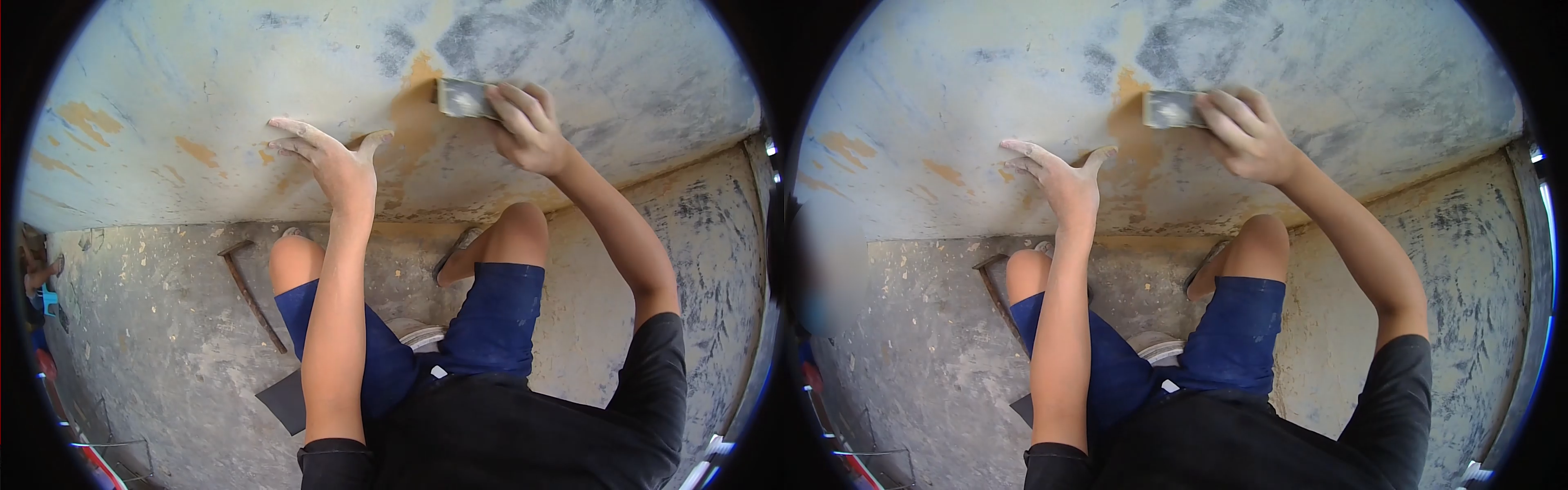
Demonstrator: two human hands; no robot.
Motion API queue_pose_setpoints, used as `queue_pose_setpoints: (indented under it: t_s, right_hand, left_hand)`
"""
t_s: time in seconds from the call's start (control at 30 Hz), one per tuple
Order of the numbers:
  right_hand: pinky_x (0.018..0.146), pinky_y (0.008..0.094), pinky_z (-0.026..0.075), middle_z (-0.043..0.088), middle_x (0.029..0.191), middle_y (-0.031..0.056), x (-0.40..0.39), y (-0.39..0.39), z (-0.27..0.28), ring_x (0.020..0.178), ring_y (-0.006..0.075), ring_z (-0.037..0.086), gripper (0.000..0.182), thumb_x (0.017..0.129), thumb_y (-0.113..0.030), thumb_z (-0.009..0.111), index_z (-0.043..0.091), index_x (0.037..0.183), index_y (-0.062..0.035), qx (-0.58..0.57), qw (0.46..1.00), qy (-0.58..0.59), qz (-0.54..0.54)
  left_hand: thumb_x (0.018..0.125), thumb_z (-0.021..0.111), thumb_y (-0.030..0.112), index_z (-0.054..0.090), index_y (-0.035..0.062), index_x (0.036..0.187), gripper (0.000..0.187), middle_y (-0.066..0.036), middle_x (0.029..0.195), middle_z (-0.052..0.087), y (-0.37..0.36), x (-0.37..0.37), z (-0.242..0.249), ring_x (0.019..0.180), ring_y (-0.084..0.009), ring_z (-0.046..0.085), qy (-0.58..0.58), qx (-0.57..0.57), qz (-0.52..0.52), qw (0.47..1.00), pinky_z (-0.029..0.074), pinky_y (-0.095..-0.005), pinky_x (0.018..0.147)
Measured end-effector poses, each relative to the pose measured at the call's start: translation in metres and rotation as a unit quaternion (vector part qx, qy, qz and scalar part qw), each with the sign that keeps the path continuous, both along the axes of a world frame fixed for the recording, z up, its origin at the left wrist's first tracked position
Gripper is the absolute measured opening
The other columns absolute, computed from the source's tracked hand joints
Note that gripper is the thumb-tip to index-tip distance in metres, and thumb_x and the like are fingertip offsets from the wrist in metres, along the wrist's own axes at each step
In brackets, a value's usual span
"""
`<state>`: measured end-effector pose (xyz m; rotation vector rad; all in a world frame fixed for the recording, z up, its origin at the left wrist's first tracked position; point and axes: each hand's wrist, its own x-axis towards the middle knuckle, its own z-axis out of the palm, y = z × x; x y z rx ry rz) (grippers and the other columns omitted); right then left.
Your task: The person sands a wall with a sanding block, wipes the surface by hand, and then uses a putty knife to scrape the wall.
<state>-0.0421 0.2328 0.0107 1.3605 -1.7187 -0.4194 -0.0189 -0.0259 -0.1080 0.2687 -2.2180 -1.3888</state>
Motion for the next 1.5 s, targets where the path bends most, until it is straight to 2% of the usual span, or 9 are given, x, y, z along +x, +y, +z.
queue_pose_setpoints:
  t_s: [0.1,0.2,0.3,0.47,0.73,0.97,1.23,1.4,1.5]
  right_hand:
    - [0.091,0.0414,0.054,0.063,0.116,0.0088,-0.017,-0.078,-0.009,0.114,0.0285,0.062,0.031,0.063,-0.014,0.072,0.079,0.092,-0.0016,-0.026,0.998,-0.005,0.052]
    - [0.089,0.0428,0.054,0.067,0.126,0.0134,-0.032,-0.113,-0.025,0.118,0.0299,0.062,0.033,0.064,-0.017,0.072,0.08,0.093,-0.0053,-0.022,0.997,0.025,0.069]
    - [0.089,0.0401,0.055,0.062,0.118,0.0085,-0.018,-0.064,-0.01,0.117,0.0277,0.059,0.026,0.068,-0.01,0.074,0.08,0.091,-0.0014,0.025,0.998,0.048,0.028]
    - [0.089,0.041,0.056,0.065,0.128,0.0117,0.006,0.017,0.006,0.12,0.029,0.061,0.026,0.067,-0.011,0.077,0.082,0.092,-0.0051,0.006,1.0,0.0,-0.007]
    - [0.092,0.0422,0.054,0.065,0.125,0.0133,-0.024,-0.098,-0.011,0.119,0.0295,0.062,0.035,0.068,-0.014,0.074,0.08,0.101,-0.0043,-0.001,0.999,-0.004,0.049]
    - [0.092,0.0437,0.055,0.066,0.128,0.0119,0.006,0.021,0.008,0.121,0.0301,0.062,0.031,0.059,-0.014,0.072,0.079,0.087,-0.0034,0.004,1.0,0.002,-0.013]
    - [0.092,0.0415,0.054,0.065,0.126,0.0102,-0.023,-0.096,-0.016,0.121,0.0274,0.06,0.03,0.06,-0.014,0.071,0.079,0.088,-0.0054,-0.004,0.999,-0.017,0.05]
    - [0.09,0.0433,0.055,0.066,0.122,0.0118,0.005,0.01,-0.007,0.117,0.0298,0.063,0.028,0.064,-0.013,0.074,0.078,0.091,-0.0049,0.012,1.0,-0.003,-0.014]
    - [0.091,0.0446,0.055,0.067,0.119,0.0125,0.005,0.016,-0.003,0.115,0.0305,0.064,0.025,0.066,-0.011,0.074,0.078,0.09,-0.0047,-0.009,1.0,0.008,-0.006]
  left_hand:
    - [0.077,0.095,0.029,-0.029,-0.0104,0.155,0.151,-0.055,0.155,-0.014,-0.003,-0.002,-0.004,0.146,-0.0717,-0.01,-0.004,0.009,-0.003,1.0,0.014,-0.0652,0.125]
    - [0.077,0.095,0.028,-0.029,-0.0104,0.155,0.151,-0.057,0.154,-0.013,-0.004,-0.005,-0.013,0.146,-0.0719,-0.01,0.017,-0.021,-0.012,1.0,0.015,-0.0656,0.125]
    - [0.077,0.095,0.028,-0.029,-0.0103,0.155,0.151,-0.057,0.154,-0.013,-0.004,-0.001,0.0,0.146,-0.0717,-0.01,-0.006,0.008,-0.012,1.0,0.015,-0.0655,0.125]
    - [0.077,0.095,0.029,-0.031,-0.0097,0.154,0.153,-0.056,0.155,-0.013,-0.001,0.0,0.005,0.146,-0.0714,-0.011,-0.019,0.005,0.0,1.0,0.016,-0.0652,0.125]
    - [0.076,0.096,0.031,-0.027,-0.011,0.155,0.152,-0.055,0.156,-0.012,-0.003,-0.001,-0.006,0.147,-0.0716,-0.008,0.021,0.005,-0.01,1.0,0.013,-0.067,0.125]
    - [0.074,0.096,0.038,-0.027,-0.0106,0.156,0.155,-0.056,0.155,-0.013,-0.002,-0.002,-0.003,0.147,-0.0714,-0.008,0.01,-0.002,0.005,1.0,0.011,-0.0664,0.125]
    - [0.073,0.097,0.037,-0.028,-0.0095,0.155,0.157,-0.057,0.154,-0.012,-0.002,-0.004,-0.009,0.146,-0.0726,-0.007,0.014,-0.007,-0.001,1.0,0.013,-0.0669,0.124]
    - [0.074,0.097,0.035,-0.028,-0.0115,0.154,0.156,-0.059,0.151,-0.012,-0.002,-0.004,-0.003,0.144,-0.0744,-0.007,0.005,-0.015,0.001,1.0,0.016,-0.0665,0.124]
    - [0.075,0.096,0.033,-0.028,-0.0134,0.153,0.155,-0.06,0.151,-0.012,-0.001,-0.004,-0.002,0.143,-0.0754,-0.008,0.001,-0.03,0.008,1.0,0.016,-0.0664,0.124]
